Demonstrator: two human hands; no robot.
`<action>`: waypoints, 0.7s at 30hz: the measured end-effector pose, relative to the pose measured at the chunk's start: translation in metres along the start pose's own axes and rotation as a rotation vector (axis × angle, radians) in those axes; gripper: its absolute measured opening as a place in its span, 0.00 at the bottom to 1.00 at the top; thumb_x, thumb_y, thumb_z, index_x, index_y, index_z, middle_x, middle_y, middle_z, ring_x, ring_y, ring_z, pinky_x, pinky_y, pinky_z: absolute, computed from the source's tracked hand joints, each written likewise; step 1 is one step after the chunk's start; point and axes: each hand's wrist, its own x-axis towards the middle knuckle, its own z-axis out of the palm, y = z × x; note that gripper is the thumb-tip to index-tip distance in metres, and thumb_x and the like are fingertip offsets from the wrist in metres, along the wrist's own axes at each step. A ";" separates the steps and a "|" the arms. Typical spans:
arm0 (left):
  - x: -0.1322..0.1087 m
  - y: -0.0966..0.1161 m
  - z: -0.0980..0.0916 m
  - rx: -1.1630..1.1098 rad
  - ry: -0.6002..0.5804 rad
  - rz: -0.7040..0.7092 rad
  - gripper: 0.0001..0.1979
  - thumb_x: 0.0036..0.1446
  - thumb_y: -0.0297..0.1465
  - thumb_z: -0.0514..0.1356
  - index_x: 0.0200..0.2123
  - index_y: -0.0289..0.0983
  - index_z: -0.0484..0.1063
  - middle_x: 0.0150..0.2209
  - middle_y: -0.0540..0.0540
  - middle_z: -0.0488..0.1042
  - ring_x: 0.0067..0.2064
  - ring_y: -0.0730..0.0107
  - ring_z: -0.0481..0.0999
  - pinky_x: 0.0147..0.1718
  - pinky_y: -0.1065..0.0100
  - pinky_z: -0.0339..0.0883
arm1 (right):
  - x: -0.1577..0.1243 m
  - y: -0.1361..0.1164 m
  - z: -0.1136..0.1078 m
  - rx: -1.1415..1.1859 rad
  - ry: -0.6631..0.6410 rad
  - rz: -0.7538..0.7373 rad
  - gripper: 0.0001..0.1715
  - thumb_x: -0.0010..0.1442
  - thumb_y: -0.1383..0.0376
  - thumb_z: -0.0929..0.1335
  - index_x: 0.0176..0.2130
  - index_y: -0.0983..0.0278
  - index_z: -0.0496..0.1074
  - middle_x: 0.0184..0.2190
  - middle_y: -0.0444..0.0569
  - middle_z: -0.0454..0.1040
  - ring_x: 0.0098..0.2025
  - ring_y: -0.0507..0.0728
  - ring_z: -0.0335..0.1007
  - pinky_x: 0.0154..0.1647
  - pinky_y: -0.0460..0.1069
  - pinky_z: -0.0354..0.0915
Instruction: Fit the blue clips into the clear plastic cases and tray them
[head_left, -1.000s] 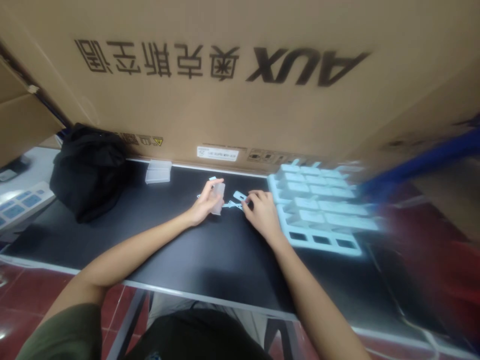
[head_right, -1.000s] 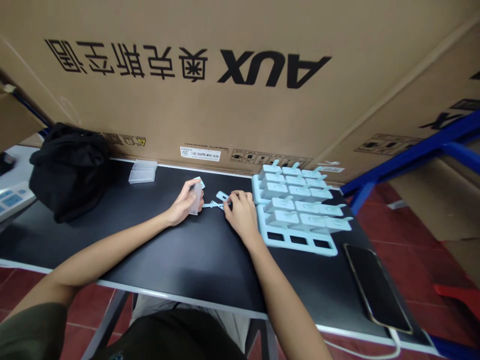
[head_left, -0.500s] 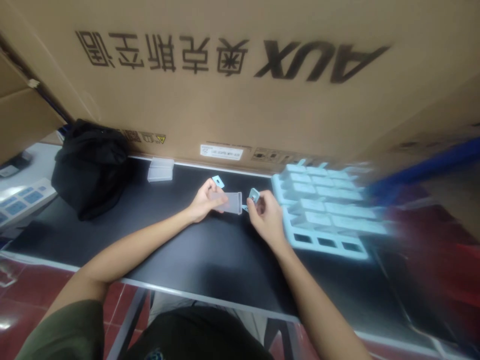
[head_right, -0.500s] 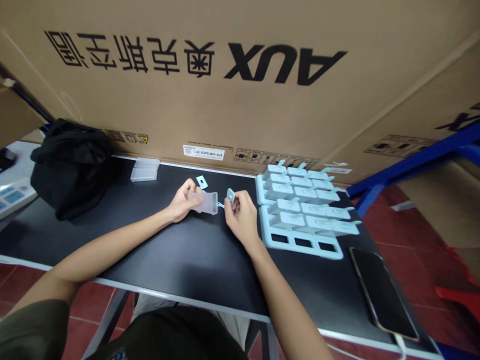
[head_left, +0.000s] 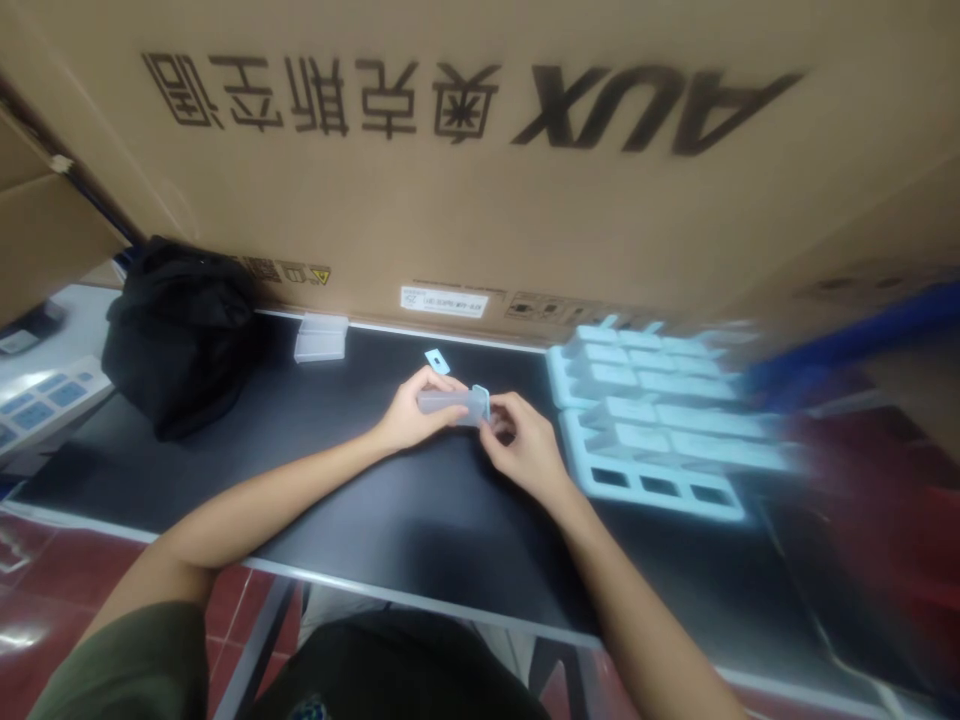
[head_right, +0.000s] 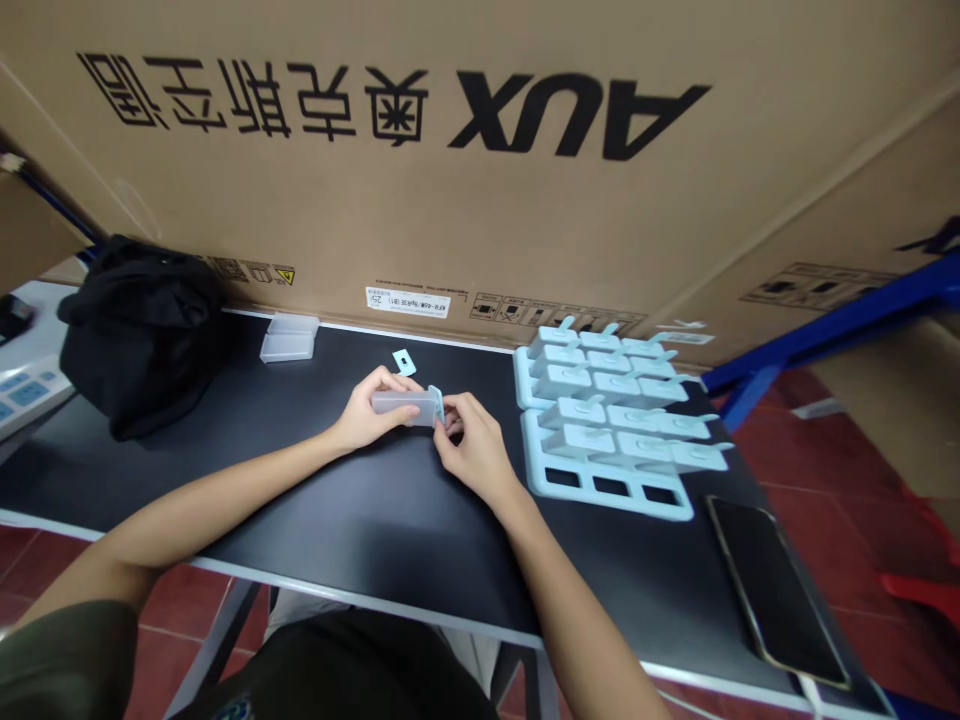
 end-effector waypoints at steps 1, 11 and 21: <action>0.000 -0.001 0.000 -0.037 -0.009 -0.012 0.23 0.55 0.40 0.76 0.37 0.38 0.66 0.48 0.38 0.82 0.50 0.59 0.84 0.52 0.58 0.74 | 0.000 -0.002 -0.001 0.015 -0.010 -0.008 0.11 0.64 0.69 0.67 0.47 0.59 0.71 0.38 0.46 0.75 0.34 0.52 0.75 0.35 0.47 0.76; 0.003 -0.005 -0.007 -0.073 -0.077 0.011 0.22 0.51 0.37 0.79 0.34 0.37 0.68 0.54 0.38 0.77 0.54 0.58 0.80 0.57 0.54 0.72 | -0.002 -0.005 0.003 -0.006 0.034 -0.019 0.08 0.71 0.62 0.66 0.44 0.59 0.75 0.42 0.52 0.80 0.40 0.57 0.79 0.39 0.52 0.80; -0.009 0.012 -0.005 -0.226 -0.408 -0.167 0.35 0.58 0.32 0.72 0.67 0.49 0.67 0.72 0.38 0.61 0.66 0.44 0.70 0.49 0.55 0.82 | -0.006 -0.003 0.012 -0.072 0.099 -0.128 0.12 0.71 0.66 0.65 0.48 0.59 0.78 0.45 0.51 0.83 0.46 0.59 0.82 0.49 0.56 0.78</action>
